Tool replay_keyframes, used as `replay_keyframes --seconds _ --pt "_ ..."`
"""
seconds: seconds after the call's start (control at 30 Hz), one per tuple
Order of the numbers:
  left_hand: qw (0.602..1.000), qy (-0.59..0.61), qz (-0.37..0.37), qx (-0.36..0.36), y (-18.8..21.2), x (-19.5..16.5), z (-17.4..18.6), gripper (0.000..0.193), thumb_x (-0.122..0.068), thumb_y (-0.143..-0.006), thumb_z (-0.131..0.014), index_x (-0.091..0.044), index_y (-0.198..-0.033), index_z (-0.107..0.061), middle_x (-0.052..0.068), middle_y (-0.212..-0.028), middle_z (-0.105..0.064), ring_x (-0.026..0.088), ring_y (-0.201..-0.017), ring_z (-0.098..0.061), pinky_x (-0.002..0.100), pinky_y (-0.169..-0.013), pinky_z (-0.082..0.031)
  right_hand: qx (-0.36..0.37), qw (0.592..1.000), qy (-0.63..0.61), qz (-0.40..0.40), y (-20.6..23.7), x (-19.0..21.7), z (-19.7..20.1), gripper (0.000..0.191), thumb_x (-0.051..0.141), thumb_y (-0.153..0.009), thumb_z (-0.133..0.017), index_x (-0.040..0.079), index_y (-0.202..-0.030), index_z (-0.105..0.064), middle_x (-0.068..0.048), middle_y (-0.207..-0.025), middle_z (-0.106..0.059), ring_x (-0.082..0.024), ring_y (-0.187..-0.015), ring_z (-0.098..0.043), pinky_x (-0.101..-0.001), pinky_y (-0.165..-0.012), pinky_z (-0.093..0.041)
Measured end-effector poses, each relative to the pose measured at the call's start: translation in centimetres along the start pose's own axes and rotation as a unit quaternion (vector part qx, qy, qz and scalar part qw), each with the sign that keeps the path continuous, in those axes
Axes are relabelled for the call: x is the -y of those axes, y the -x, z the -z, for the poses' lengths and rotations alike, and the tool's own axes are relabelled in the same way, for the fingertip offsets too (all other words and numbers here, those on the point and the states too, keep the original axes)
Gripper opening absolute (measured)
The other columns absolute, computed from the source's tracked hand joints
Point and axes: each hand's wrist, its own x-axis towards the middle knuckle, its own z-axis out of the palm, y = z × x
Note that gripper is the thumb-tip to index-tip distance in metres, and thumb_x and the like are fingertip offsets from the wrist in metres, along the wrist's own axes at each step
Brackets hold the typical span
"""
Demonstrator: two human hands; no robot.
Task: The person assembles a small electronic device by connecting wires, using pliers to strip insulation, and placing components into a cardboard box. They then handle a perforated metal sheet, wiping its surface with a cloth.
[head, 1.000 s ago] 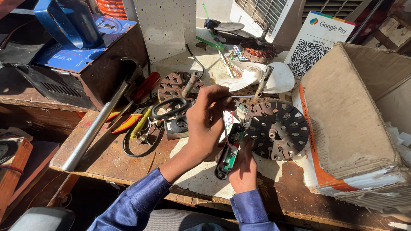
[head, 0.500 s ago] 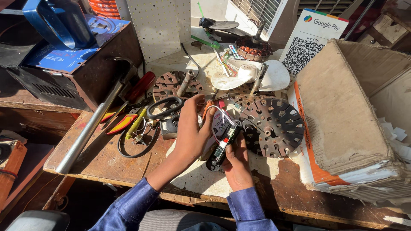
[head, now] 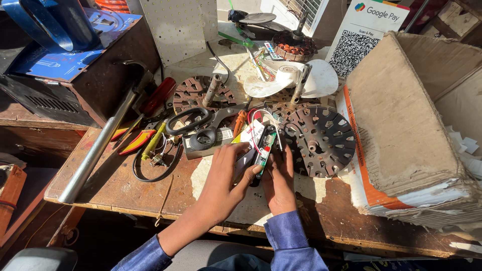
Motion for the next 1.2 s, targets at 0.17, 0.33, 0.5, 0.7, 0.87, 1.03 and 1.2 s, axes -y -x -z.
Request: replay_keyframes --seconds 0.17,0.33,0.5,0.7,0.87,1.03,1.2 --pt "0.997 0.052 0.040 0.051 0.4 -0.9 0.2 0.057 -0.032 -0.093 -0.073 0.000 -0.135 -0.052 0.018 -0.116 -0.060 0.032 -0.104 -0.062 0.039 -0.090 -0.050 -0.020 0.999 0.045 0.000 -0.2 -0.3 0.4 0.062 -0.001 -0.092 -0.064 0.008 -0.150 -0.044 -0.006 -0.137 -0.061 -0.016 -0.119 -0.062 -0.0305 -0.096 -0.054" --pt "0.999 0.029 0.007 0.045 0.7 -1.1 -0.2 0.066 -0.029 -0.089 -0.078 0.004 -0.137 -0.048 0.021 -0.120 -0.057 0.034 -0.106 -0.061 0.038 -0.088 -0.052 -0.017 0.998 -0.033 -0.042 -0.2 -1.1 2.4 0.048 0.008 -0.100 -0.062 0.002 -0.146 -0.052 -0.008 -0.127 -0.066 -0.014 -0.104 -0.067 -0.0280 -0.084 -0.057" --pt "0.997 0.052 0.047 0.022 0.8 0.0 -1.1 0.059 -0.016 -0.090 -0.074 0.004 -0.137 -0.046 0.021 -0.117 -0.063 0.033 -0.098 -0.067 0.038 -0.082 -0.055 0.019 0.998 -0.027 -0.044 0.0 -1.4 2.2 0.048 0.006 -0.103 -0.065 0.001 -0.150 -0.055 -0.011 -0.120 -0.067 -0.015 -0.087 -0.060 -0.0325 -0.076 -0.054" --pt "0.995 0.078 0.025 -0.048 -1.5 1.7 -0.8 0.048 -0.002 -0.092 -0.064 0.004 -0.136 -0.046 0.024 -0.114 -0.071 0.036 -0.103 -0.073 0.039 -0.086 -0.057 0.051 0.995 0.085 0.004 0.9 1.4 -1.1 0.048 0.017 -0.099 -0.060 -0.003 -0.143 -0.056 -0.014 -0.150 -0.058 -0.021 -0.140 -0.052 -0.0337 -0.120 -0.037" --pt "0.995 0.045 0.082 -0.027 -2.5 2.4 -0.4 0.054 0.009 -0.082 -0.058 0.001 -0.134 -0.048 0.025 -0.105 -0.072 0.038 -0.085 -0.069 0.037 -0.077 -0.055 0.091 0.992 0.082 0.022 1.2 2.8 -2.9 0.047 0.020 -0.102 -0.057 -0.005 -0.142 -0.057 -0.017 -0.155 -0.053 -0.025 -0.147 -0.047 -0.0369 -0.125 -0.031" --pt "0.992 0.086 0.059 -0.075 -3.1 3.3 -1.1 0.037 0.008 -0.094 -0.056 0.001 -0.129 -0.050 0.020 -0.105 -0.073 0.025 -0.089 -0.074 0.030 -0.076 -0.054 0.096 0.994 0.059 0.012 1.3 2.9 -2.5 0.044 0.019 -0.103 -0.054 -0.005 -0.140 -0.057 -0.016 -0.152 -0.056 -0.025 -0.146 -0.050 -0.0365 -0.125 -0.033" --pt "0.954 0.258 0.123 -0.094 -3.7 5.0 -2.2 0.024 0.004 -0.102 -0.056 -0.001 -0.125 -0.054 0.009 -0.105 -0.070 0.010 -0.095 -0.062 0.025 -0.082 -0.050 0.071 0.997 -0.015 0.002 0.5 1.8 -1.5 0.044 0.016 -0.103 -0.055 -0.006 -0.141 -0.054 -0.018 -0.145 -0.059 -0.029 -0.134 -0.055 -0.0425 -0.119 -0.042"
